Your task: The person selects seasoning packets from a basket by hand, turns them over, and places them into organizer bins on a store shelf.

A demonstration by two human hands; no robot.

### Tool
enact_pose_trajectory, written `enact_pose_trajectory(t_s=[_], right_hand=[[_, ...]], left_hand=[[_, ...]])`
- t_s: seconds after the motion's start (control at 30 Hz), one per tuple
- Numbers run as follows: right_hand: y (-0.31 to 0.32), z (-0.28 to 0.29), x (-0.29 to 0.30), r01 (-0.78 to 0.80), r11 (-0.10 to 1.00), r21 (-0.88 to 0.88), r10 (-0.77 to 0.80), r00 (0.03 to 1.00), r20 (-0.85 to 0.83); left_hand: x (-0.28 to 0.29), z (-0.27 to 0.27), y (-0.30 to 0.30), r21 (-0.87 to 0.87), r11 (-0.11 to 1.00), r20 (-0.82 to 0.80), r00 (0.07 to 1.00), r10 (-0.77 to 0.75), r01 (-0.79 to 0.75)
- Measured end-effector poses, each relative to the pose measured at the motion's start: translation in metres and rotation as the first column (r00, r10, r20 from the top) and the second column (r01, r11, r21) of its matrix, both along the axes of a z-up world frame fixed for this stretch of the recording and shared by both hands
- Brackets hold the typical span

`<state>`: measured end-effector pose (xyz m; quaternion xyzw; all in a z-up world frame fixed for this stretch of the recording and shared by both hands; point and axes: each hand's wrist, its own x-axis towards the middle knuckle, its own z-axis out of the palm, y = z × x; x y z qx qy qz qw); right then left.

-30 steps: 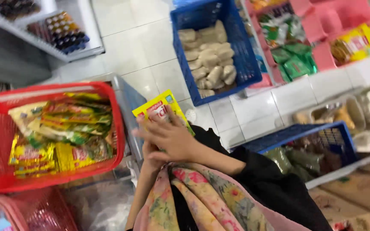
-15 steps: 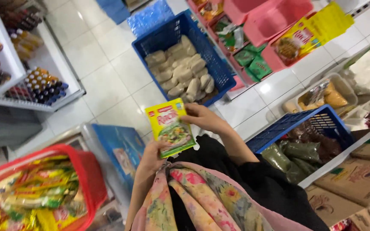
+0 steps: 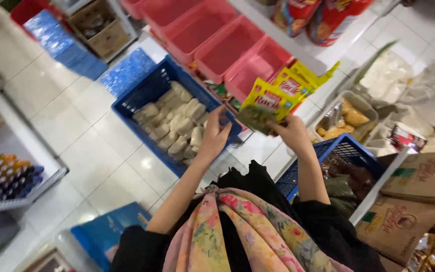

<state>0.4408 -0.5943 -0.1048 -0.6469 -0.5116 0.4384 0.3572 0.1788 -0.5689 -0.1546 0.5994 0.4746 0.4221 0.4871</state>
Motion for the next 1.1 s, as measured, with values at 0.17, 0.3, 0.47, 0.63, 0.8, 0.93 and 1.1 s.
enact_pose_trajectory(t_s=[0.17, 0.3, 0.47, 0.63, 0.8, 0.93, 1.1], right_hand=[[0.069, -0.011, 0.033, 0.211, 0.942, 0.261, -0.297, 0.887, 0.353], [0.127, -0.057, 0.025, 0.055, 0.854, 0.517, -0.34, 0.812, 0.475], [0.21, -0.118, 0.029, 0.106, 0.932, 0.346, -0.294, 0.778, 0.556], [0.246, -0.142, 0.034, 0.139, 0.886, 0.443, -0.373, 0.781, 0.5], [0.261, -0.151, 0.031, 0.233, 0.935, 0.269, -0.348, 0.756, 0.555], [0.248, -0.141, 0.014, 0.242, 0.84, 0.486, -0.481, 0.748, 0.458], [0.207, -0.093, -0.015, 0.176, 0.83, 0.53, -0.398, 0.853, 0.339]], left_hand=[[0.044, -0.01, 0.078, 0.445, 0.861, -0.555, 0.831, 0.049, 0.246], [0.05, -0.045, 0.101, 0.499, 0.798, -0.6, 0.799, 0.037, 0.338], [0.054, -0.054, 0.089, 0.398, 0.845, -0.691, 0.723, 0.022, 0.356], [0.047, -0.034, 0.077, 0.361, 0.879, -0.674, 0.739, 0.015, 0.312], [0.04, -0.029, 0.069, 0.317, 0.896, -0.691, 0.722, -0.006, 0.31], [0.038, -0.021, 0.066, 0.393, 0.857, -0.679, 0.734, 0.026, 0.334], [0.021, 0.008, 0.044, 0.32, 0.884, -0.637, 0.768, -0.065, 0.34]])
